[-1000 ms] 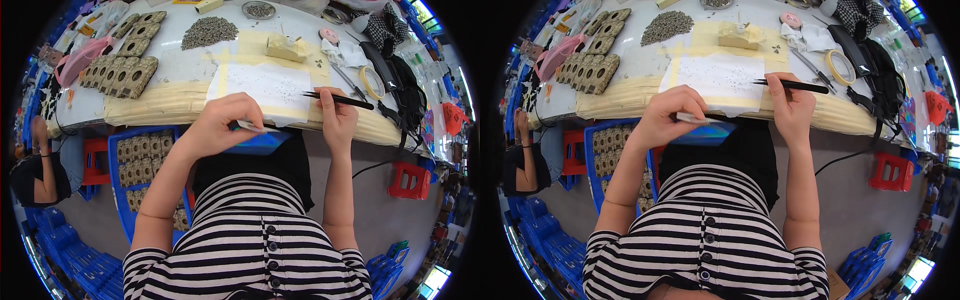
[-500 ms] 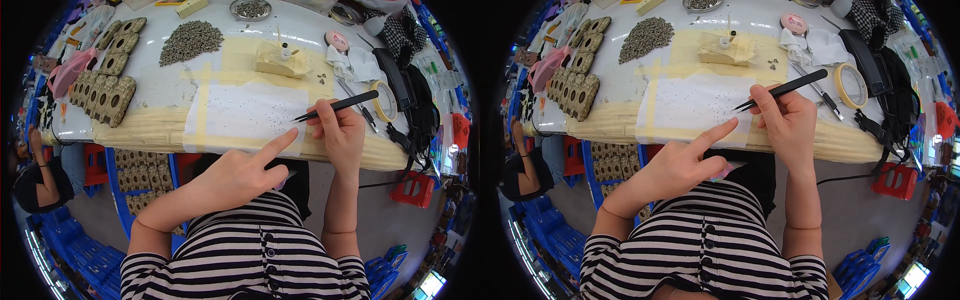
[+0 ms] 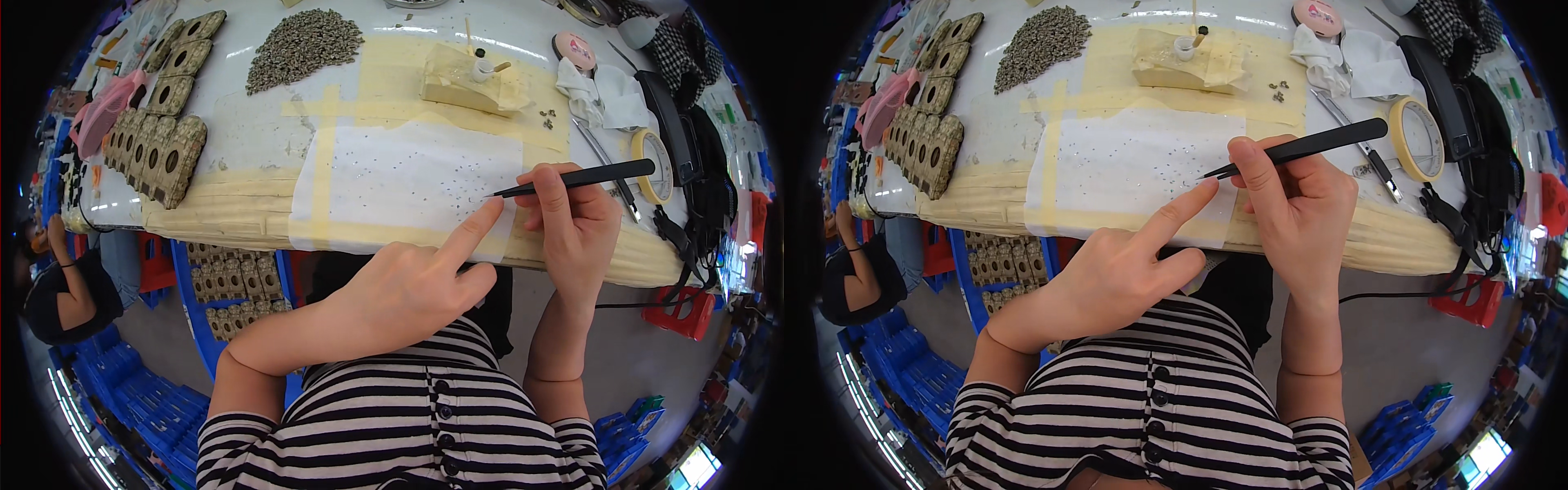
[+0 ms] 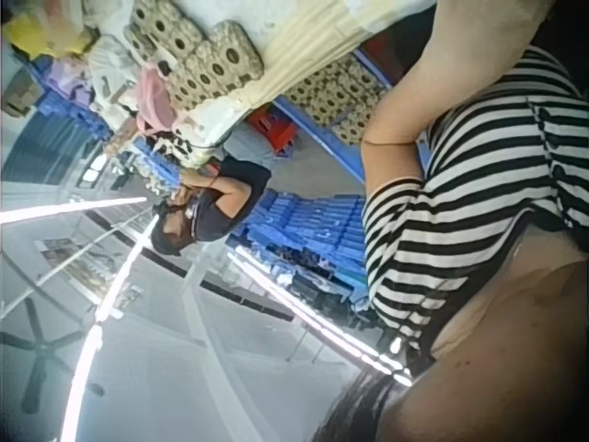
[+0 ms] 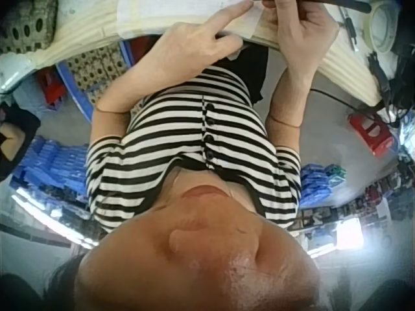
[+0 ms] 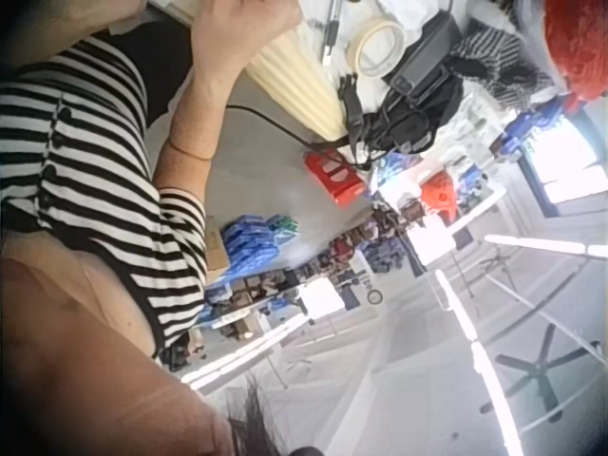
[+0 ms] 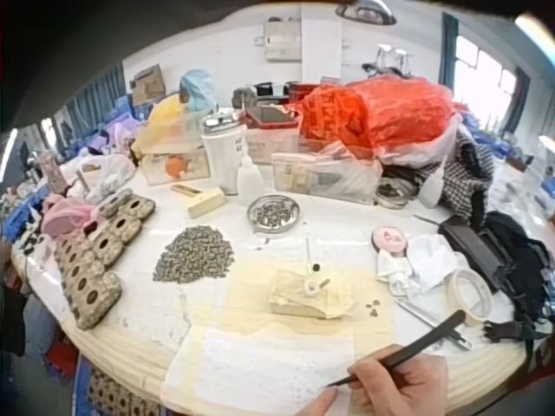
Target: The person uses tweezers to pick up small silver objects from a paper template and places them onto a blue holographic sheet on a factory workbench.
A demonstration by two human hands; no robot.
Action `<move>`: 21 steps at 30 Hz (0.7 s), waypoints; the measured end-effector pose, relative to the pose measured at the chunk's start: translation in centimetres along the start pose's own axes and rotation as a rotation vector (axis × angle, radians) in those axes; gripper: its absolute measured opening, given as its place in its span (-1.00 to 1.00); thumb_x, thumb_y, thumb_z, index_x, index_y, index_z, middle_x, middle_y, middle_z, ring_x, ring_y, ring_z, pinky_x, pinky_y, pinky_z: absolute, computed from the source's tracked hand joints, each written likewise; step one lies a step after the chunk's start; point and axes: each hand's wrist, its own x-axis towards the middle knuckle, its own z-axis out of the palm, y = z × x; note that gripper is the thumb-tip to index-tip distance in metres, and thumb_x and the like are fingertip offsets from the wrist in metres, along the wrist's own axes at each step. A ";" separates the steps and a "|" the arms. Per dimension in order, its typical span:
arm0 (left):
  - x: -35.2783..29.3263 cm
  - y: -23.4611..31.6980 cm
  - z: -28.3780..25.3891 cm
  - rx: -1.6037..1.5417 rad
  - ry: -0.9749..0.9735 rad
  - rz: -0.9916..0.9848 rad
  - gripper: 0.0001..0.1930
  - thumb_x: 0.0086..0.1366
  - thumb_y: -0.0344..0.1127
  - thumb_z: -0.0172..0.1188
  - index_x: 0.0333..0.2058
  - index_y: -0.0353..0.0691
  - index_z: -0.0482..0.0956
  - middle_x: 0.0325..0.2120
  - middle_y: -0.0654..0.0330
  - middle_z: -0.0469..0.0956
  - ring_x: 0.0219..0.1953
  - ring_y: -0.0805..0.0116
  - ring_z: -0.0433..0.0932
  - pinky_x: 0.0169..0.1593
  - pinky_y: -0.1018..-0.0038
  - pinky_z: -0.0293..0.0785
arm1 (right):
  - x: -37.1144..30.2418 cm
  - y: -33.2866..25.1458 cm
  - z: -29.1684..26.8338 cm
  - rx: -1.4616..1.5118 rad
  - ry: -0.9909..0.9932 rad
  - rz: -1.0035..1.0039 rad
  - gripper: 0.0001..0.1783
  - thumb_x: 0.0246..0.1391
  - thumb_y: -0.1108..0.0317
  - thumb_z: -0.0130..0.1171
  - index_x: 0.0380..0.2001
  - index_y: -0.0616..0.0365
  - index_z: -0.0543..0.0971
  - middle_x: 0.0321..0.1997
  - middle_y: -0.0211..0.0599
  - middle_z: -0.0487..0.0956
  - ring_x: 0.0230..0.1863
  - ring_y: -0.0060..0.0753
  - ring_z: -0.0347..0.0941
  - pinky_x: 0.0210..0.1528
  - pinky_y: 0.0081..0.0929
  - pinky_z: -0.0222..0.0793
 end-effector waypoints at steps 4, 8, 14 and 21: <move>0.2 0.3 -0.4 -0.047 -0.023 -0.069 -0.89 0.05 -0.48 0.22 -0.48 -0.26 0.44 0.16 -0.14 0.34 -0.43 0.29 0.64 -0.47 0.48 0.57 | -0.1 0.2 0.1 0.013 0.017 -0.020 -0.77 0.16 0.32 0.28 -0.39 0.32 0.63 -0.58 -0.44 0.57 -0.54 -0.76 0.45 -0.56 -0.77 0.25; 0.3 0.5 -0.6 -0.144 0.006 -0.120 -0.88 0.05 -0.50 0.22 -0.46 -0.27 0.43 0.15 -0.09 0.35 -0.44 0.28 0.63 -0.47 0.47 0.57 | -0.4 0.3 0.0 0.077 0.041 -0.049 -0.78 0.21 0.33 0.23 -0.37 0.31 0.62 -0.49 -0.38 0.61 -0.52 -0.73 0.47 -0.54 -0.77 0.28; 0.0 0.5 -0.9 -0.080 -0.008 -0.091 -0.86 0.06 -0.47 0.24 -0.52 -0.27 0.42 0.17 -0.09 0.37 -0.46 0.32 0.62 -0.44 0.46 0.56 | -1.0 1.1 -0.8 0.176 0.118 -0.177 -0.73 0.30 0.28 0.08 -0.28 0.32 0.59 -0.37 -0.27 0.63 -0.54 -0.67 0.47 -0.50 -0.78 0.29; -1.1 -0.2 -1.6 -0.308 0.110 -0.084 -0.82 -0.04 -0.49 0.37 -0.47 -0.26 0.52 0.09 -0.09 0.48 -0.16 0.16 0.63 -0.16 0.42 0.57 | -2.6 1.5 -2.0 0.137 0.163 -0.312 -0.49 0.37 0.04 -0.11 -0.17 0.38 0.52 -0.42 -0.14 0.63 -0.55 -0.59 0.47 -0.50 -0.74 0.29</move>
